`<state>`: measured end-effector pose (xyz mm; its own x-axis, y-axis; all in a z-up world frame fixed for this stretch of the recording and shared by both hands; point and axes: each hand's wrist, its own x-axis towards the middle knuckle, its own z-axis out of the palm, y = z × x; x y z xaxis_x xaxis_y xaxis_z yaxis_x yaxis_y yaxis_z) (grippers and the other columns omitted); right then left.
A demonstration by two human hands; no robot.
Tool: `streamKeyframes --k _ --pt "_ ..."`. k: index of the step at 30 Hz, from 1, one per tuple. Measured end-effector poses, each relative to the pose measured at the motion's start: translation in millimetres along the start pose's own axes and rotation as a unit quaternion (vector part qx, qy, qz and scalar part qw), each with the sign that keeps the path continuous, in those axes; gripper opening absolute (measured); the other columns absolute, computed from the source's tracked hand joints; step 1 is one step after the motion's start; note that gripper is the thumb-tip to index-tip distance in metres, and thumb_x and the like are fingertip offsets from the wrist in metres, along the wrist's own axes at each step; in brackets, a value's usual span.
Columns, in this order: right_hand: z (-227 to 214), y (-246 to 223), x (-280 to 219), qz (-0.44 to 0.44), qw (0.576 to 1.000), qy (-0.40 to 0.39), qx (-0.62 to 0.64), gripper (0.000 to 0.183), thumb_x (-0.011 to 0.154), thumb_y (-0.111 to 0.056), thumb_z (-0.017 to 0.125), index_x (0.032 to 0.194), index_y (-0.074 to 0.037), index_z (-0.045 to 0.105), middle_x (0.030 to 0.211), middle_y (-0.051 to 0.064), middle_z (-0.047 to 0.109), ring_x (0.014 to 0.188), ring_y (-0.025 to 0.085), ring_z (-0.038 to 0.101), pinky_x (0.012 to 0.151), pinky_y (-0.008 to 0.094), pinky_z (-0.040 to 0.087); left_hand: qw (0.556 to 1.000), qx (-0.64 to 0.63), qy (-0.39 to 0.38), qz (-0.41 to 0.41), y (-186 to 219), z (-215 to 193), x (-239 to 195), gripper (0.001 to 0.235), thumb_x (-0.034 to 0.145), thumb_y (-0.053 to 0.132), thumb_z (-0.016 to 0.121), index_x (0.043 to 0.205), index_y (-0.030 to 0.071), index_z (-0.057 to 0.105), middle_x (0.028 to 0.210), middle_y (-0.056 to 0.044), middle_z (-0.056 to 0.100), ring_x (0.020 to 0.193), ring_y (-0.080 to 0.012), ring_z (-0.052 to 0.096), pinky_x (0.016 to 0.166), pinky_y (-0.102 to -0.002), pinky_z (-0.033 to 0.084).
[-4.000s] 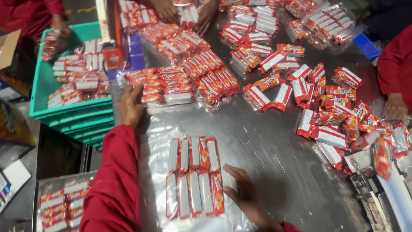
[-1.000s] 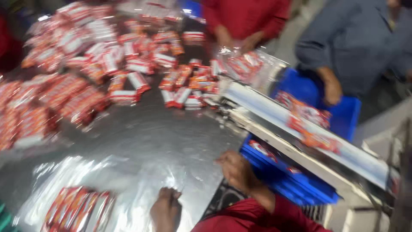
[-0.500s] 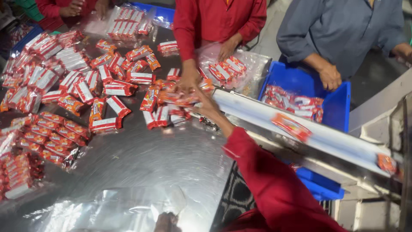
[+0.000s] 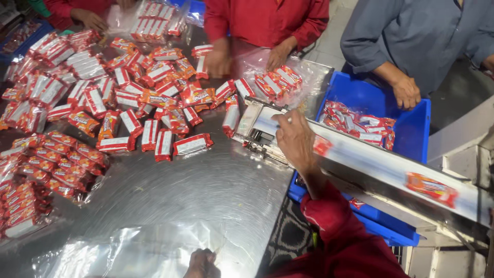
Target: The person places small snack packets onto a plastic sheet on a metal table, folds the sheet over them, and moves the bundle toward a conveyor belt. Other workers are visible in the background performing similar tasks.
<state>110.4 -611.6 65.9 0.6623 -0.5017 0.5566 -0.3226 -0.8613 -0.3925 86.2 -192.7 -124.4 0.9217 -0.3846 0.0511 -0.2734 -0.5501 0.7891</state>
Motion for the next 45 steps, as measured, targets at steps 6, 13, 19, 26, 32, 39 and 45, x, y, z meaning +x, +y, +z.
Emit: streamKeyframes --k 6,13,19,26,32,39,45 --pt "3 -1 -9 -0.066 0.992 -0.103 0.009 0.048 0.078 -0.012 0.077 0.124 -0.022 0.069 0.112 0.013 0.06 0.106 0.033 0.061 0.083 0.047 0.052 1.0 0.014 -0.004 0.017 14 -2 -7 0.02 0.087 0.023 0.068 0.088 0.004 0.064 0.08 -0.013 0.068 0.069 -0.0218 0.072 0.063 -0.036 0.056" --pt "0 8 -16 -0.021 0.993 -0.093 -0.076 0.057 0.07 -0.014 0.08 0.125 -0.02 0.07 0.106 0.017 0.058 0.099 0.037 0.059 0.081 0.05 0.05 1.0 0.006 -0.004 0.026 3 -4 -29 0.022 0.088 0.025 0.067 0.088 0.004 0.064 0.079 -0.012 0.067 0.067 -0.0185 0.073 0.062 -0.034 0.057" --pt "-34 21 -9 -0.099 0.994 0.032 -0.042 0.057 0.072 -0.01 0.077 0.127 -0.021 0.067 0.106 0.016 0.063 0.1 0.034 0.061 0.088 0.048 0.05 0.988 -0.143 0.02 0.05 -4 -18 -13 0.011 0.089 0.011 0.067 0.082 0.005 0.072 0.077 -0.01 0.073 0.065 -0.0188 0.069 0.062 -0.03 0.055" --pt "-39 -11 -3 -0.024 0.983 -0.126 0.129 0.089 0.075 -0.025 0.086 0.154 -0.023 0.045 0.123 0.018 0.062 0.111 0.04 0.064 0.09 0.049 0.051 0.978 -0.191 0.063 0.056 69 -11 -3 0.009 0.075 0.0 0.073 0.077 0.001 0.065 0.084 -0.005 0.065 0.071 -0.0141 0.062 0.06 -0.028 0.051" --pt "15 -106 -132 -0.068 0.817 -0.267 0.506 0.091 0.076 -0.026 0.092 0.153 -0.017 0.044 0.152 0.017 0.05 0.134 0.03 0.055 0.11 0.04 0.047 0.944 -0.325 0.043 -0.026 90 18 42 0.006 0.093 0.0 0.059 0.095 0.002 0.064 0.082 -0.007 0.065 0.071 -0.0148 0.059 0.059 -0.027 0.048" --pt "38 -127 -178 -0.061 0.923 -0.368 0.093 0.081 0.088 -0.034 0.077 0.16 -0.027 0.04 0.126 0.013 0.064 0.107 0.028 0.071 0.092 0.036 0.06 0.763 -0.6 0.209 -0.117 45 -34 56 0.016 0.098 -0.001 0.052 0.106 0.011 0.059 0.083 -0.009 0.063 0.06 -0.013 0.056 0.054 -0.029 0.047" --pt "28 -99 -173 0.339 0.499 -0.368 0.707 0.082 0.069 -0.007 0.068 0.148 -0.01 0.048 0.13 0.015 0.07 0.111 0.026 0.075 0.091 0.036 0.064 0.955 0.104 0.243 0.138 94 -52 43 0.049 0.075 0.008 0.066 0.122 0.019 0.061 0.114 -0.005 0.066 0.093 -0.0281 0.07 0.079 -0.035 0.055"
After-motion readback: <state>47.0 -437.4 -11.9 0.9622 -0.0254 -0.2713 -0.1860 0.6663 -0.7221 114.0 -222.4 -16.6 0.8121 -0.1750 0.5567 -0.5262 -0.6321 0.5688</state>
